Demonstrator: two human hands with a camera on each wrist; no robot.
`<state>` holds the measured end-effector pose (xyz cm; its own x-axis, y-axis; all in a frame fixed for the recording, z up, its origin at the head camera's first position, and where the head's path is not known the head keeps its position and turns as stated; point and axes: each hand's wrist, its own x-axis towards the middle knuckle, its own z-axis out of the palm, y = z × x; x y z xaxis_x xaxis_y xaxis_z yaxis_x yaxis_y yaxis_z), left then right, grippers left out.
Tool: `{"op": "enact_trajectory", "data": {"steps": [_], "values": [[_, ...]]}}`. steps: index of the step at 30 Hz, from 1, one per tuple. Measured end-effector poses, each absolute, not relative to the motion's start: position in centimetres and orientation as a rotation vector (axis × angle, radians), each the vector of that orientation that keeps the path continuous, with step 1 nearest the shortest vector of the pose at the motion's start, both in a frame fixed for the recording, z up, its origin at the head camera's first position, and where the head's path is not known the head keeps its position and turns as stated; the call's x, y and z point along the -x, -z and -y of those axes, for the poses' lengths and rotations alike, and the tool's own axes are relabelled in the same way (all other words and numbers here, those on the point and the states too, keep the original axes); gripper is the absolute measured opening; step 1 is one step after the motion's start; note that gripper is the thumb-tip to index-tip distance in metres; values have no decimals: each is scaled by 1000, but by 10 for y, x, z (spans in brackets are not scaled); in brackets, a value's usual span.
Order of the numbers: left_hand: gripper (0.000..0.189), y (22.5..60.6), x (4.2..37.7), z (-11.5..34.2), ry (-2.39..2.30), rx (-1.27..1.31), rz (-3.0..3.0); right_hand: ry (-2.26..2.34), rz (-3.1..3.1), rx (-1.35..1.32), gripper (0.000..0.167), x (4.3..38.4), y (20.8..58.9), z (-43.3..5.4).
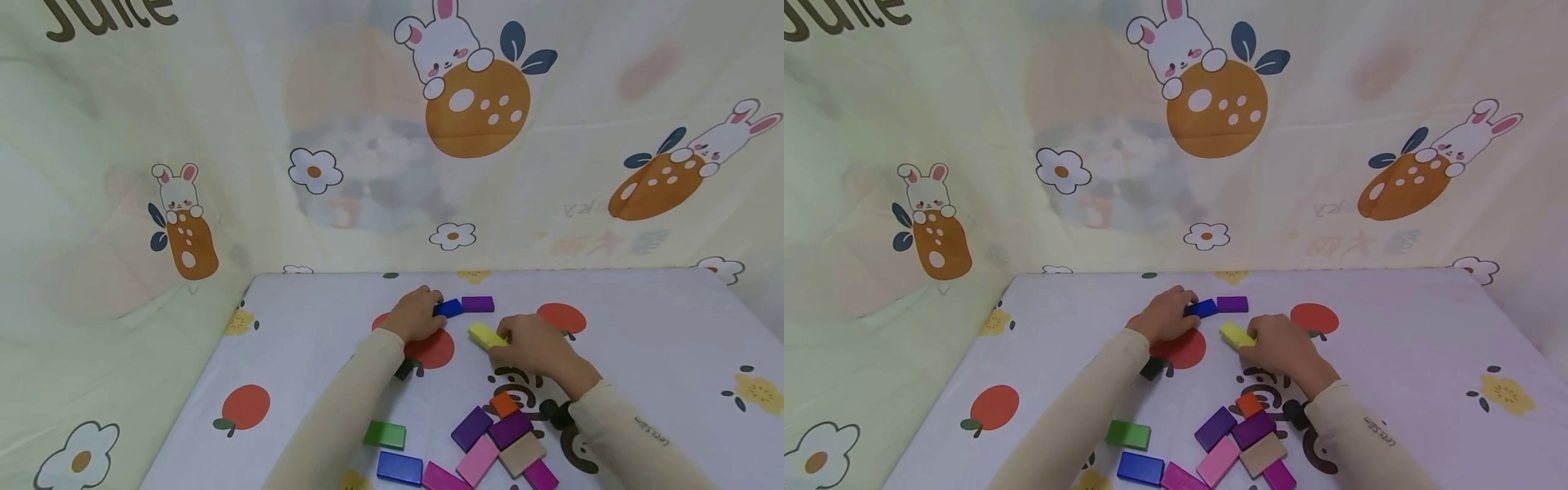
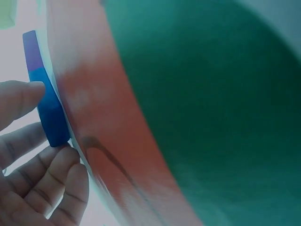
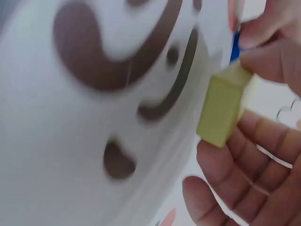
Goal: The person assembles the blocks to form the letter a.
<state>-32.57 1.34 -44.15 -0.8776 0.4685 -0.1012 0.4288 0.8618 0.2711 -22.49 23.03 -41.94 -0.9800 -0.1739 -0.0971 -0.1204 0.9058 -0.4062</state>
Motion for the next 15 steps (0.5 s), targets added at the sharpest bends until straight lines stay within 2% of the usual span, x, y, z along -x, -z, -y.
{"op": "enact_trajectory", "data": {"steps": [6, 15], "values": [[46, 440, 325, -13, -372, -661, -2860, 635, -2957, 9, 37, 240, 417, -252], [47, 437, 323, -14, -398, -633, -2834, 625, -2890, -209, 36, 254, 423, -260]]}}
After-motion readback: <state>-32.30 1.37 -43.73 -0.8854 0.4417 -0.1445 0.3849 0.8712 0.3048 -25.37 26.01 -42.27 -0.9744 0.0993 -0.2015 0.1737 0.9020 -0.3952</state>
